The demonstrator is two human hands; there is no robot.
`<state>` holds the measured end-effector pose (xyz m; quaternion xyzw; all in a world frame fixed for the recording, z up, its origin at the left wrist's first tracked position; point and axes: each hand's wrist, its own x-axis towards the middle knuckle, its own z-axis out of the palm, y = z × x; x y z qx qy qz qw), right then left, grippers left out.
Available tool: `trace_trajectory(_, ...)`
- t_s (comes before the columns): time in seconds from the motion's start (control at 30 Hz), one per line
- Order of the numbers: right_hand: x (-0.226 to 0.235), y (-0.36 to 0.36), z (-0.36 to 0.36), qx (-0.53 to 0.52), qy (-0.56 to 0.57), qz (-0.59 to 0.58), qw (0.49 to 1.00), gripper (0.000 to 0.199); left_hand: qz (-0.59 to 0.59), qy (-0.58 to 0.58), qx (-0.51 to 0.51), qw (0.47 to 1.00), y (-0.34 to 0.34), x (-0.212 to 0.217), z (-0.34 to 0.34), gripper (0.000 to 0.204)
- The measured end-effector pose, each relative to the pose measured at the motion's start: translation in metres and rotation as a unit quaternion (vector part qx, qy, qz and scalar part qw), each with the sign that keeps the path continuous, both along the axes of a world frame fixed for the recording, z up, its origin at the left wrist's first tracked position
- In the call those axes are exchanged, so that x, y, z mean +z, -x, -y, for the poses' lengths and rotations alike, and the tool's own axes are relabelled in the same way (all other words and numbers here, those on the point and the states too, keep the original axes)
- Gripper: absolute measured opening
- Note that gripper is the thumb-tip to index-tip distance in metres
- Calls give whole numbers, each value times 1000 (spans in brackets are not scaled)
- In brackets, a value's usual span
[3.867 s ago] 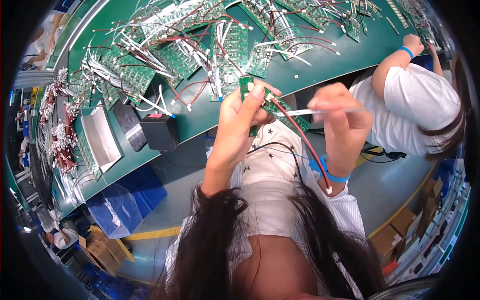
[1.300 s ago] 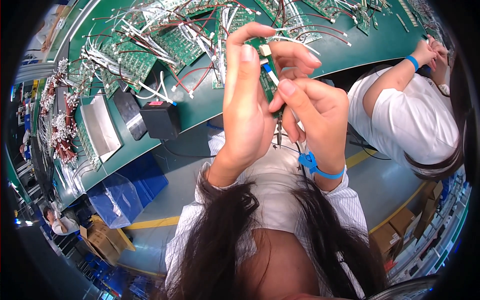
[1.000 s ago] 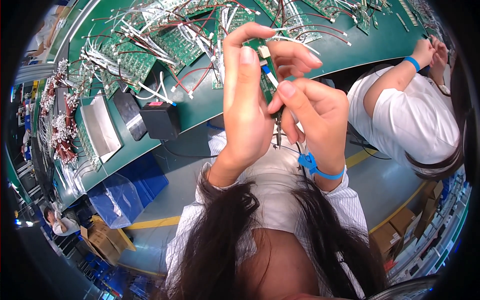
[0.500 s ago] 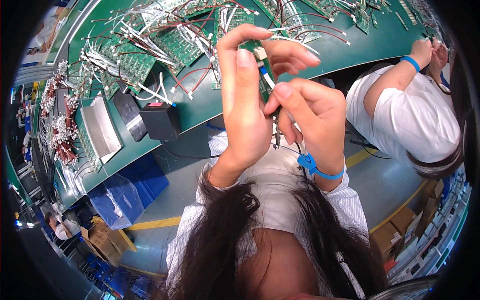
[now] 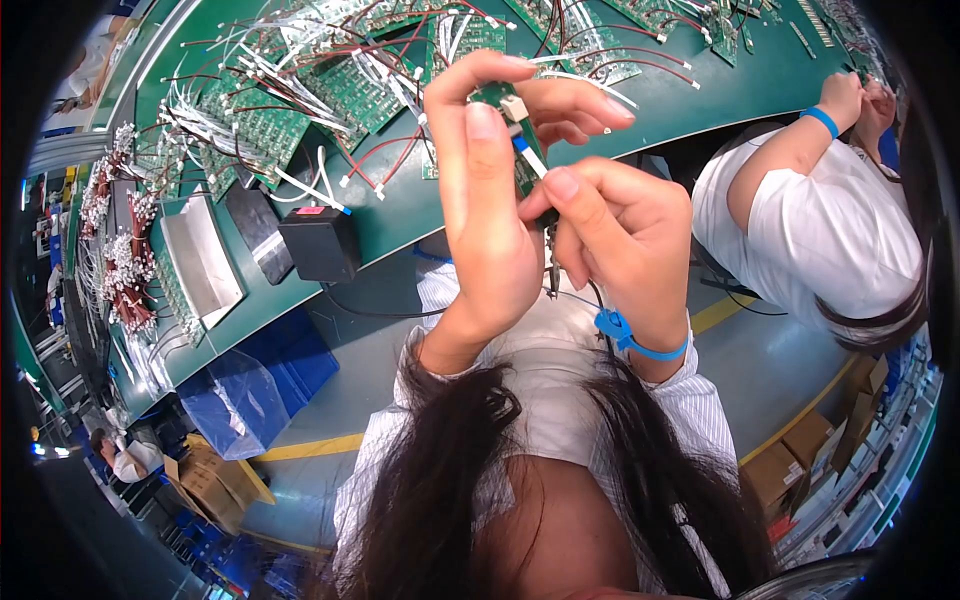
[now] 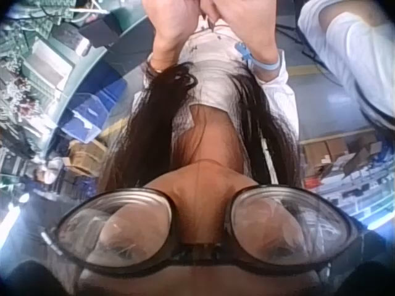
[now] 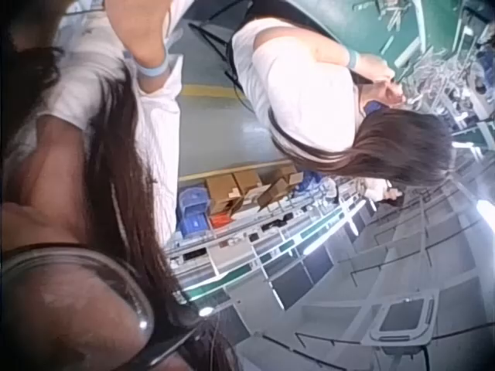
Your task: The person connects electronic components and wires to printed circuit boards by hand.
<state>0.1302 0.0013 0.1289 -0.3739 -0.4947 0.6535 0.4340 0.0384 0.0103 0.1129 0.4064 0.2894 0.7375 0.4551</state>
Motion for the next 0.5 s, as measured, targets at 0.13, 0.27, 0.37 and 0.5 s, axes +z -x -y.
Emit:
trace_trajectory(0.13,0,0,0,3,1,0,1000,22,3,1,2,1000,1,-1,0,28)
trace_trajectory(0.27,0,0,0,5,-6,6,1000,21,4,-7,-4,1000,0,0,0,27)
trace_trajectory(0.37,-3,1,0,-2,-11,-16,1000,20,11,-4,-6,1000,0,-2,0,28)
trace_trajectory(0.5,-3,2,0,-7,-20,-5,1000,18,34,-3,-17,999,-2,0,1,27)
